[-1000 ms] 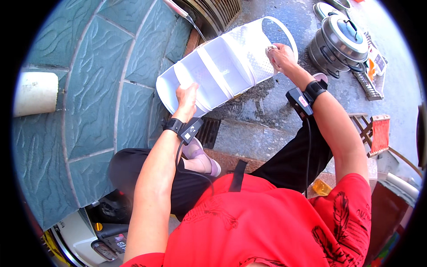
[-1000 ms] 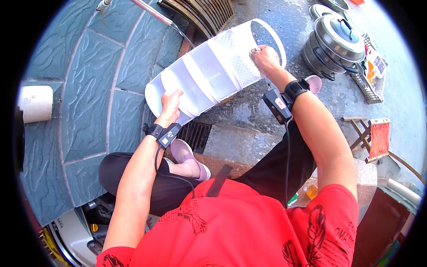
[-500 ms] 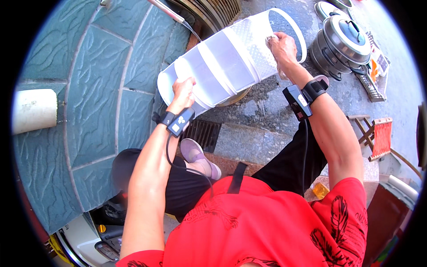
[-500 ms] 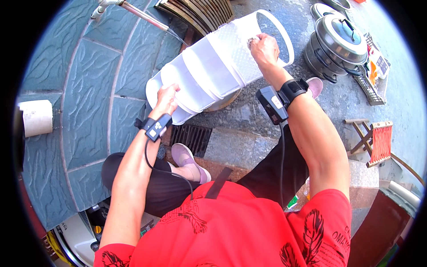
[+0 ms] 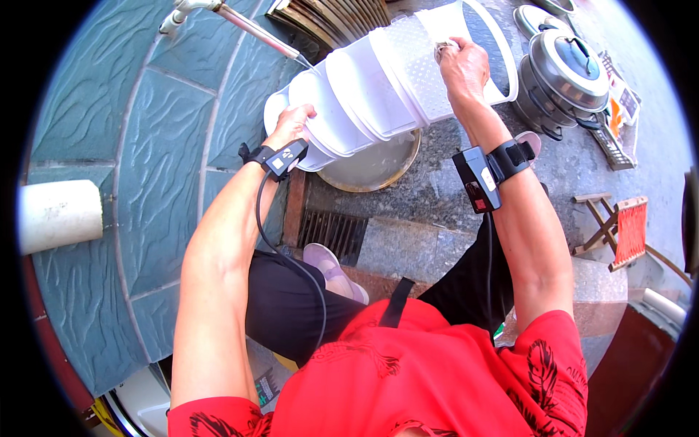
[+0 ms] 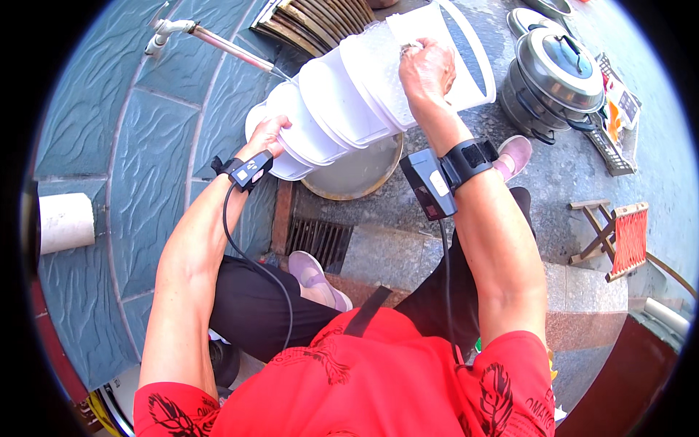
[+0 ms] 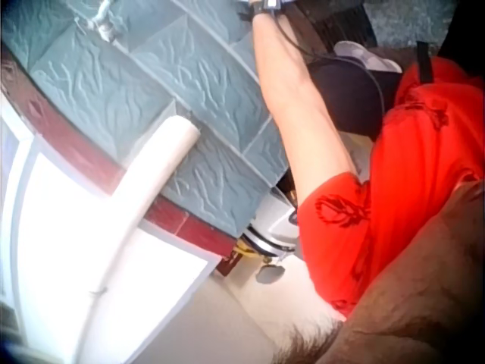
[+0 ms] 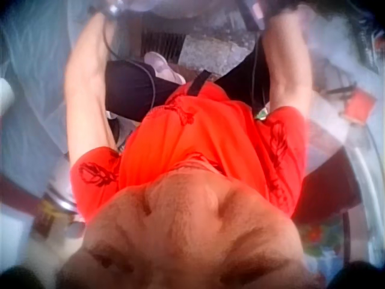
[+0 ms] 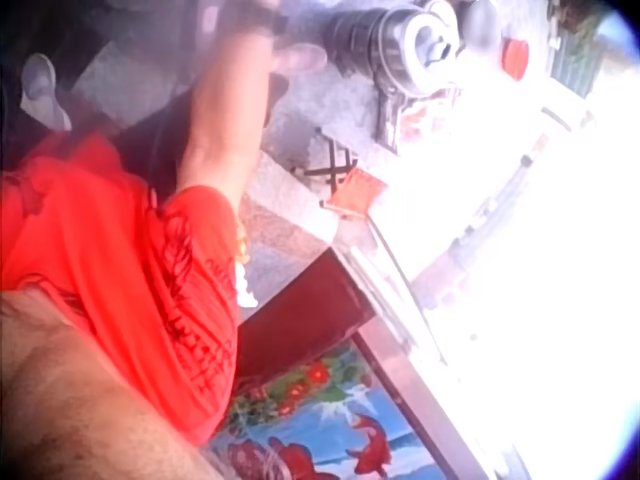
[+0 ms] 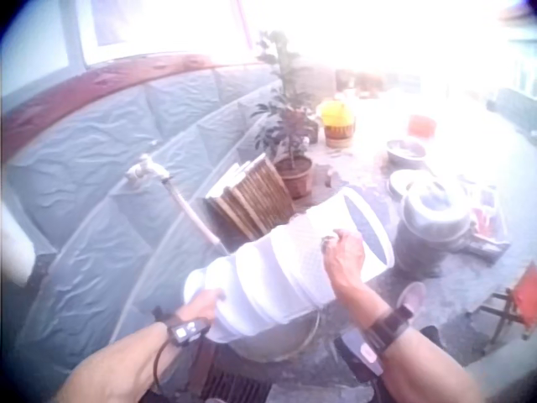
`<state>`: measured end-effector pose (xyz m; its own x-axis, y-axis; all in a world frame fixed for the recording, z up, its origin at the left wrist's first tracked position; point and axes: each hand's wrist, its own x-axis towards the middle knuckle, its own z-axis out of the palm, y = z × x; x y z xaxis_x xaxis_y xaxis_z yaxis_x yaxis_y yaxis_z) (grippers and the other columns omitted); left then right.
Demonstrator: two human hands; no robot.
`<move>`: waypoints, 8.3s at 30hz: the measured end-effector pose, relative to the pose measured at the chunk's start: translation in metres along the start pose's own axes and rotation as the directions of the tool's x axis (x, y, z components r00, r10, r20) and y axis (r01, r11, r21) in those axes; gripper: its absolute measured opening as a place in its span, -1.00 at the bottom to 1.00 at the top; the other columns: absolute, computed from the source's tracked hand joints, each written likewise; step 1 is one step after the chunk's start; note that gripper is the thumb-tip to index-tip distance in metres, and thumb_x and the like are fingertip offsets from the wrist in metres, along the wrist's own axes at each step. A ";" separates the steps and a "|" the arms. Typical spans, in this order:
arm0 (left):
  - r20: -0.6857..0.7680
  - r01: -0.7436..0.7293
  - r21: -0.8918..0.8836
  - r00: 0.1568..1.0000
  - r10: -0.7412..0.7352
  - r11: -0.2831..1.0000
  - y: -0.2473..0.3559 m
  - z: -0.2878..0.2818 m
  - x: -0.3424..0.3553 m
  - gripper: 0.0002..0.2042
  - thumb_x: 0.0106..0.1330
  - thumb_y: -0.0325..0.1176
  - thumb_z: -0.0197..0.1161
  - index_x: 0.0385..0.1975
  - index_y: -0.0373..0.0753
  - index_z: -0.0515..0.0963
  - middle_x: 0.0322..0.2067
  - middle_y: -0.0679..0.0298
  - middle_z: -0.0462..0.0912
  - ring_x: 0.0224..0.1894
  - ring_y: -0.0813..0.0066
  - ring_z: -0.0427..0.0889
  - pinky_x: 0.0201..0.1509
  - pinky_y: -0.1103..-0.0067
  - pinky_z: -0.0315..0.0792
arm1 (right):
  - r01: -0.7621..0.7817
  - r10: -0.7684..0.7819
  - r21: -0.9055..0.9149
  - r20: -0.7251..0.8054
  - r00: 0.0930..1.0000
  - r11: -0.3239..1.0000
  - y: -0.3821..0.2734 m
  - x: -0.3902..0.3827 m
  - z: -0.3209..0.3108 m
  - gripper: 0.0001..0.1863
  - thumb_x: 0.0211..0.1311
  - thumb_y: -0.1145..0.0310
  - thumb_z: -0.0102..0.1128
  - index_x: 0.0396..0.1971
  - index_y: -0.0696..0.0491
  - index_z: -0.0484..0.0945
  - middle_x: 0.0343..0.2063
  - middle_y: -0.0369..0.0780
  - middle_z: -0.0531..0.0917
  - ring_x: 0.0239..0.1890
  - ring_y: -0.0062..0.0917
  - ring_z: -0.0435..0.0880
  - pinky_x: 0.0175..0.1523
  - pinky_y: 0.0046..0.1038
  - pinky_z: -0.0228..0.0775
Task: The person washes a stack of white plastic containers under running water from a tap. They scrub the exterior and interior with a cloth, rinse the items, and place them into a larger white basin. The person also rinses the cloth and briefly handles a small metal tool.
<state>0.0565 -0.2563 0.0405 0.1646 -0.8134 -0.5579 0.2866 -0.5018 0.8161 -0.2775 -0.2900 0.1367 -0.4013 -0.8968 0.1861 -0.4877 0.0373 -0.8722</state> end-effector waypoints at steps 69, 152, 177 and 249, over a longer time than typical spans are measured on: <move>0.003 -0.176 -0.414 0.981 0.194 0.893 0.001 0.048 0.071 -0.42 0.34 -0.17 0.26 0.22 -0.43 0.31 0.18 0.02 0.46 0.21 0.11 0.43 0.34 0.34 0.26 | 0.492 -0.447 0.095 -0.298 0.843 0.865 -0.070 -0.040 -0.013 -0.81 -0.04 0.51 0.19 -0.36 0.18 0.64 -0.36 -0.04 0.58 -0.31 -0.20 0.65 -0.19 -0.28 0.53; 0.329 0.145 -0.876 0.877 0.349 0.460 -0.107 0.091 -0.102 -0.47 0.35 -0.05 0.19 0.24 -0.10 0.27 0.18 0.21 0.42 0.22 0.15 0.40 0.31 0.12 0.28 | 0.853 -0.853 0.279 0.423 0.304 0.442 -0.242 -0.214 -0.095 -0.86 0.06 0.46 0.14 -0.56 0.23 0.53 -0.50 0.03 0.53 -0.41 -0.08 0.56 -0.27 -0.18 0.39; 0.346 0.272 -0.817 0.937 0.054 0.509 -0.127 0.110 -0.128 -0.46 0.41 -0.26 0.10 0.35 -0.16 0.13 0.34 0.08 0.19 0.37 -0.02 0.17 0.38 -0.11 0.05 | 0.668 -0.658 0.153 0.428 0.619 0.728 -0.200 -0.167 -0.141 -0.81 0.13 0.49 0.09 -0.35 0.25 0.64 -0.49 -0.09 0.63 -0.44 -0.43 0.62 -0.29 -0.39 0.44; 0.521 0.579 -0.418 0.784 -0.337 0.700 -0.282 0.195 -0.113 -0.59 0.41 -0.56 -0.10 0.22 -0.51 0.09 0.26 -0.19 0.22 0.30 -0.13 0.28 0.34 -0.06 0.24 | 0.368 -0.293 -0.166 0.354 0.888 0.915 0.000 -0.137 -0.182 -0.79 0.12 0.41 0.11 -0.31 0.15 0.67 -0.38 -0.09 0.65 -0.40 -0.31 0.67 -0.22 -0.38 0.48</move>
<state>-0.2271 -0.0801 -0.0970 -0.4599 -0.6215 -0.6342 0.6904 -0.6994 0.1848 -0.3638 -0.0866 0.1932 0.0605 -0.9634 0.2610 -0.7225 -0.2227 -0.6545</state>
